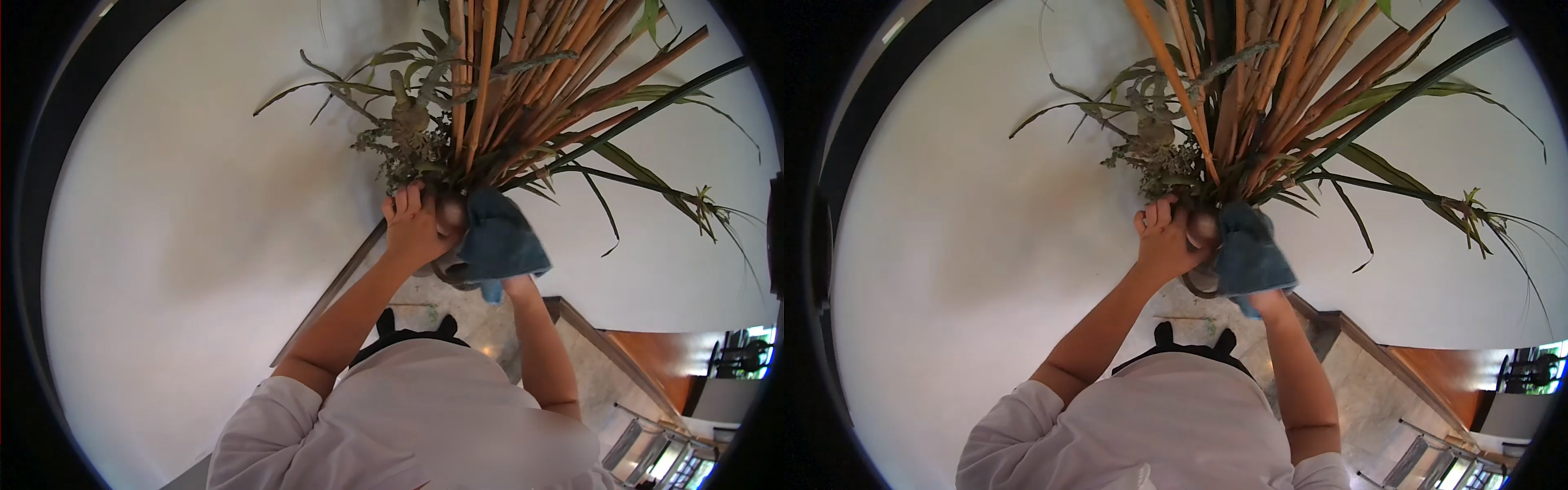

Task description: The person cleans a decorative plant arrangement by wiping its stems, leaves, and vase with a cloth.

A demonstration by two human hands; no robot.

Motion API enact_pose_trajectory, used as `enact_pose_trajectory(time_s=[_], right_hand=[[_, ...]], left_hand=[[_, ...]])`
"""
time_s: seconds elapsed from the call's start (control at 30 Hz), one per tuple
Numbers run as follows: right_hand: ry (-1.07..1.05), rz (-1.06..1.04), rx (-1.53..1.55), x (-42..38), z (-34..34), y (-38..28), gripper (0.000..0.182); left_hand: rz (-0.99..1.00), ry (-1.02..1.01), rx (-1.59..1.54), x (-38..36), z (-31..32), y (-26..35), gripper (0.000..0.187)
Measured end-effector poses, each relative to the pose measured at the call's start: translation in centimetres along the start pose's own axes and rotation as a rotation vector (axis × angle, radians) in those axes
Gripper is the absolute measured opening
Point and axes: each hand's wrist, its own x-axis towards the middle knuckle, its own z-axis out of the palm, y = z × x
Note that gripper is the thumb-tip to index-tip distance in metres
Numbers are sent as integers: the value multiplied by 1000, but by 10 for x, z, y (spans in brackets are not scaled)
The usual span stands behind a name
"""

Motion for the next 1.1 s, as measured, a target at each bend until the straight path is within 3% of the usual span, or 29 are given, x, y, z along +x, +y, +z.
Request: enact_pose_trajectory(time_s=[0.07, 0.17, 0.2, 0.3, 0.37, 0.5, 0.6, 0.7, 0.77, 0.83, 0.9, 0.97, 1.07, 1.1], right_hand=[[-64, 33, -108, 3, 4, 8, 25], [88, -44, -449, 7, 16, 52, 28], [108, 3, -315, 9, 19, 43, 32], [77, -248, -766, 17, 25, 12, 29], [10, -198, -645, 17, 24, 14, 31], [-71, 255, -378, 20, 12, 28, 45], [-11, -301, -723, 14, 22, 44, 43], [-113, -136, -639, 16, 20, 35, 41], [-77, 108, -310, 21, 18, 48, 41], [-34, 69, -266, 25, 19, 45, 38], [20, -243, -506, 24, 23, 36, 32], [-112, -45, -229, 23, 12, 38, 31], [-9, -84, -129, 11, -3, 48, 19], [30, 5, 455, -12, -14, 73, 32]], left_hand=[[5, 31, 43, 1, 4, -1, 60], [-42, 31, 42, 2, 2, 0, 61], [-61, 22, 57, 4, 2, 1, 60], [-102, -49, 75, 5, 2, 3, 60], [-99, -149, 52, 6, -2, 6, 60], [-86, -97, 67, 5, 4, 6, 57], [-74, -71, 92, 5, 4, 6, 53], [-82, -43, 97, 5, 5, 7, 50], [-78, 7, 56, 5, 11, 6, 51], [-49, 12, 96, 4, 12, 4, 51], [-49, -9, 89, 5, 8, 2, 51], [-75, -68, 35, 4, -1, 3, 50], [-59, -43, -51, 3, -20, 4, 52], [-40, -26, -88, 2, -25, 3, 53]])
